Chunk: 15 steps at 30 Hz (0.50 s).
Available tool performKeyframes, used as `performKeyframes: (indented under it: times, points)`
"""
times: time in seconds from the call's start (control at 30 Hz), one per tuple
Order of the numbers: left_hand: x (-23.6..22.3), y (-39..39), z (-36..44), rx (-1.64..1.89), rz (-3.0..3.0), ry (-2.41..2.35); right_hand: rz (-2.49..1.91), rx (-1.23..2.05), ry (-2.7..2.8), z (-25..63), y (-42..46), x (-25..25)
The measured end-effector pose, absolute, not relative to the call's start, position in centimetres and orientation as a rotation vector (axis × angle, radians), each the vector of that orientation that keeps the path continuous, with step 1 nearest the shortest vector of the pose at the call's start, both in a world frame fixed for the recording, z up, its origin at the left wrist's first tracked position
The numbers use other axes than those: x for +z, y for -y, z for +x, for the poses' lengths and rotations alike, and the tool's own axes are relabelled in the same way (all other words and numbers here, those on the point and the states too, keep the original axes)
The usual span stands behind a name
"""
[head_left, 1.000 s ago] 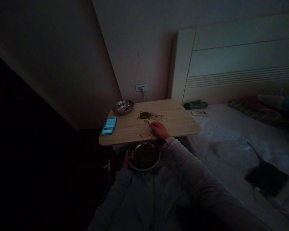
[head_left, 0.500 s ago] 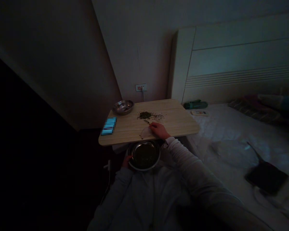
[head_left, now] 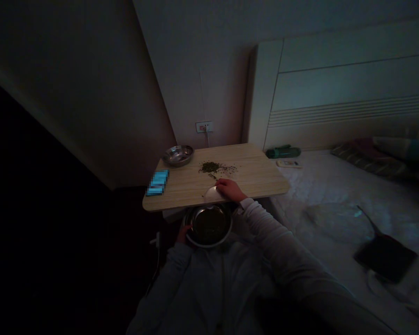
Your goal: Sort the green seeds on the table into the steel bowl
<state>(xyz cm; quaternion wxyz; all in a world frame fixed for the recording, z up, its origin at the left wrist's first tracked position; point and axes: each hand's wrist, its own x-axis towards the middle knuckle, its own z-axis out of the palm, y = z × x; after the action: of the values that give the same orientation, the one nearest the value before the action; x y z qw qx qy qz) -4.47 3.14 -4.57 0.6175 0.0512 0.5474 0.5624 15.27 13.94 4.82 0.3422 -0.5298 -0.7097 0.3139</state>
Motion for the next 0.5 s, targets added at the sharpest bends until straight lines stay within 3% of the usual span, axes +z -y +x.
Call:
performKeyframes:
  times: [0.5]
  points:
    - [-3.66,-3.10,-3.95,1.301,0.089,-1.317,-1.400,0.764,1.815,15.29,-13.89,4.99]
